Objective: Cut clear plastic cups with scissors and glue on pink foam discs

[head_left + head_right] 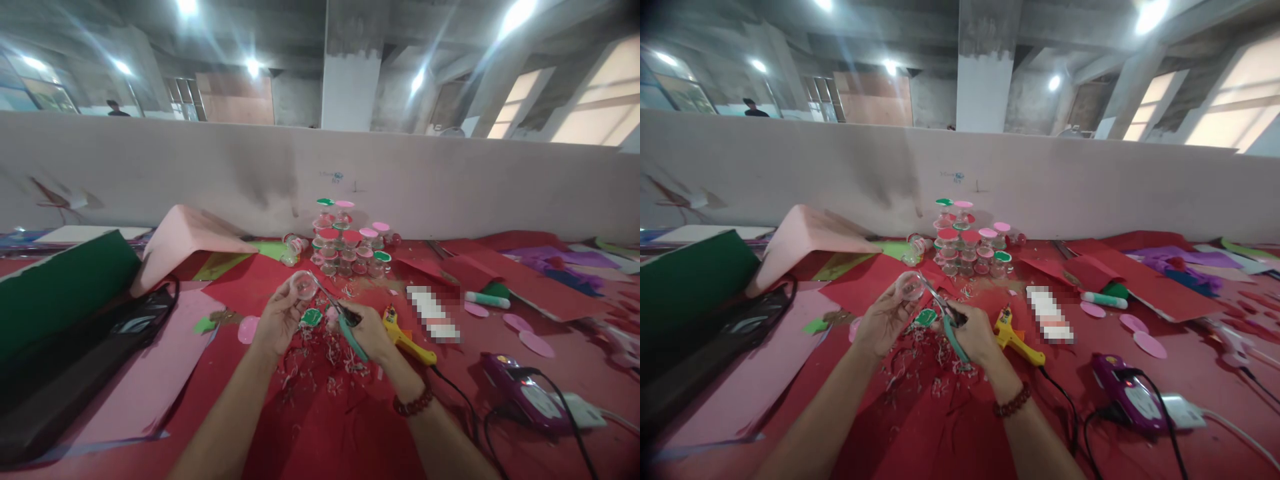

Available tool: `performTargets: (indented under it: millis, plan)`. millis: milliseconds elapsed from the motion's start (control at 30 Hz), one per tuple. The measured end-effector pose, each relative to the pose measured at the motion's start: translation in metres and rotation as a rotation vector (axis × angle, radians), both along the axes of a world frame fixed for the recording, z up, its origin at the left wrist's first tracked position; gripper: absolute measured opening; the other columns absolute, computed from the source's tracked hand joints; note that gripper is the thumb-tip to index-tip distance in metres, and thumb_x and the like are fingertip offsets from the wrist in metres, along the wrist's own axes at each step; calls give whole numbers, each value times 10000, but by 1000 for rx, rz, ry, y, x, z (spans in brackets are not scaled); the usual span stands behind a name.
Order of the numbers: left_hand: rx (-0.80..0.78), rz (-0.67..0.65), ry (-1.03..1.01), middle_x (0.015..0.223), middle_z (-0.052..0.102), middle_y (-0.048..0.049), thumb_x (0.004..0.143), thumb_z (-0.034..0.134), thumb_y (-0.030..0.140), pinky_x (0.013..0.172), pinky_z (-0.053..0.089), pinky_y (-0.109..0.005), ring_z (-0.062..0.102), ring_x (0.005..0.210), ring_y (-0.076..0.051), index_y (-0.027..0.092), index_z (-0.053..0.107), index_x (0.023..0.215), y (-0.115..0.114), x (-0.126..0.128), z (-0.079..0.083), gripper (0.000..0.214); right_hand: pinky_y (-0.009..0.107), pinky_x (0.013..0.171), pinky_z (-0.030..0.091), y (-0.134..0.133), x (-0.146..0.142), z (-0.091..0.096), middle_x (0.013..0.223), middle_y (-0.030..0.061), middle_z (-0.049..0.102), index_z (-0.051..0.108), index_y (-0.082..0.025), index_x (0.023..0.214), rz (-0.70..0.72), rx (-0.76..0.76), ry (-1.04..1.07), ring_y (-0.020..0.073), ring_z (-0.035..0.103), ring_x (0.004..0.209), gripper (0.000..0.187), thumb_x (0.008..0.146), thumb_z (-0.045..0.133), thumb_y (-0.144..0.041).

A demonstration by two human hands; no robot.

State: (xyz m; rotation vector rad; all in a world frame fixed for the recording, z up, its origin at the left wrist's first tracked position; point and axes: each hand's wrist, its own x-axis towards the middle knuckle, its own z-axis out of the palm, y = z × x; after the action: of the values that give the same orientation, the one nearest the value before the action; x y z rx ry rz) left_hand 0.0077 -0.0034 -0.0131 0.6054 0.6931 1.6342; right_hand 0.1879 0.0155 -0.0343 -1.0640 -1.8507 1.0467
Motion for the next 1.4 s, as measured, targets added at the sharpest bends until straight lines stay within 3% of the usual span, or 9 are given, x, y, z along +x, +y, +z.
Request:
performTargets:
  millis: [100,200,600,733,900,1067,1133,1200,1400]
  plan:
    - [20,-6,19,1015,686,-53,748,628,107,763,516,-207,642,859,-127,148,684,1000,-1,3,2,261,312,721,456,0,1,0,908,42,649,630,-227,1046,-180,262,-211,196,579,787,370,695,651,-343]
    - [37,-27,13,998,689,-46,736,641,111,776,514,-212,647,829,-124,153,693,964,-2,6,2,237,334,786,457,0,2,0,1013,70,644,603,-227,1104,-246,360,-324,223,589,883,403,709,623,-301]
    - [-21,-26,-8,983,704,-50,717,661,105,735,535,-206,664,843,-143,147,709,937,-1,5,-1,229,265,761,454,0,5,0,908,61,681,672,-226,918,-203,406,-270,185,620,813,179,791,547,-246]
    - [-18,-43,5,1036,698,-66,717,654,101,723,541,-205,670,849,-152,149,701,986,-2,5,1,277,234,657,438,0,1,-3,791,30,664,684,-197,900,-150,308,-153,158,584,695,184,760,601,-282]
    - [-2,-42,12,1055,695,-73,720,645,92,736,536,-195,665,870,-145,149,695,1007,-2,4,2,297,222,525,362,1,-4,-5,610,-35,529,672,-167,778,-21,27,51,120,457,575,224,692,677,-374]
    - [4,-27,27,1044,698,-71,703,652,94,772,521,-203,658,891,-149,143,699,971,0,4,-1,276,193,405,208,-8,-4,6,534,-70,400,639,-203,843,193,-526,369,66,313,435,291,672,713,-426]
    - [16,-20,30,1049,695,-75,693,660,100,797,512,-214,653,908,-156,139,698,963,1,5,-2,276,193,399,162,-11,-3,11,554,-60,419,625,-206,805,253,-655,448,55,282,424,278,692,698,-450]
    - [21,-19,37,1058,692,-79,687,671,113,805,509,-225,649,921,-162,139,696,969,2,5,-2,284,196,403,157,-10,-1,12,552,-57,419,628,-198,766,249,-642,442,52,268,427,276,692,696,-455]
    - [-32,-32,106,1042,687,-70,693,684,152,794,501,-245,640,932,-166,167,692,965,0,7,-3,273,224,516,321,0,0,5,584,-48,504,681,-208,719,-11,-214,218,113,432,574,244,577,770,-386]
